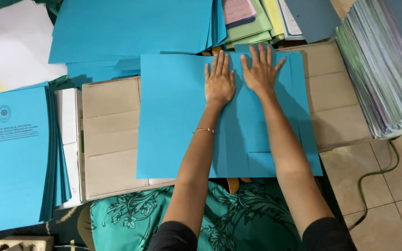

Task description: The person folds light blue paper sheets in half using both hands on a table. They smooth the crease, flip the folded paper, and place it onto a growing stack of finished items.

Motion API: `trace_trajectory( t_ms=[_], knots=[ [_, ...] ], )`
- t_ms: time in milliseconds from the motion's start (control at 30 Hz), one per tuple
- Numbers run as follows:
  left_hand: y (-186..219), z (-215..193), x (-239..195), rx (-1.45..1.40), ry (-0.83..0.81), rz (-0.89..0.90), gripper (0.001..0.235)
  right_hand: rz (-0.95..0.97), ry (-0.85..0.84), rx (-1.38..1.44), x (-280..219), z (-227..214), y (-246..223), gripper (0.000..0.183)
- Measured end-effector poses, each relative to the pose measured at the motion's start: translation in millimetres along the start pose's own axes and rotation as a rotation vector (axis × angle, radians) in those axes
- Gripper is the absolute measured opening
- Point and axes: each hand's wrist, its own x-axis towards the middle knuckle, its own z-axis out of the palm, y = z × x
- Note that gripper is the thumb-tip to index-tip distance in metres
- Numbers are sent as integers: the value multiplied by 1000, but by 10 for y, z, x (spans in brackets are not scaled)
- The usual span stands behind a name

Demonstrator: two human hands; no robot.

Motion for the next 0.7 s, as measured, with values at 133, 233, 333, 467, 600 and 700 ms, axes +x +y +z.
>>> trace_trajectory(
  t_ms=[133, 233, 333, 467, 600, 700],
  knots=[
    [-17, 0, -14, -6, 41, 27, 59, 94, 5, 4, -191, -109, 235, 71],
    [4, -47, 0, -24, 28, 21, 59, 137, 43, 19, -289, -72, 612, 69],
    [28, -91, 15, 5, -107, -25, 60, -27, 299, -99, -390, -65, 928, 67],
    [36, -87, -3, -14, -108, -47, 60, 0, 95, -162, -501, -199, 1107, 79],
    [23, -115, 4, -19, -135, -44, 60, 41, -93, -164, -543, -383, 1136, 88],
    [31, -76, 17, -12, -132, -59, 60, 55, -183, -98, -658, -542, 1245, 89]
  ],
)
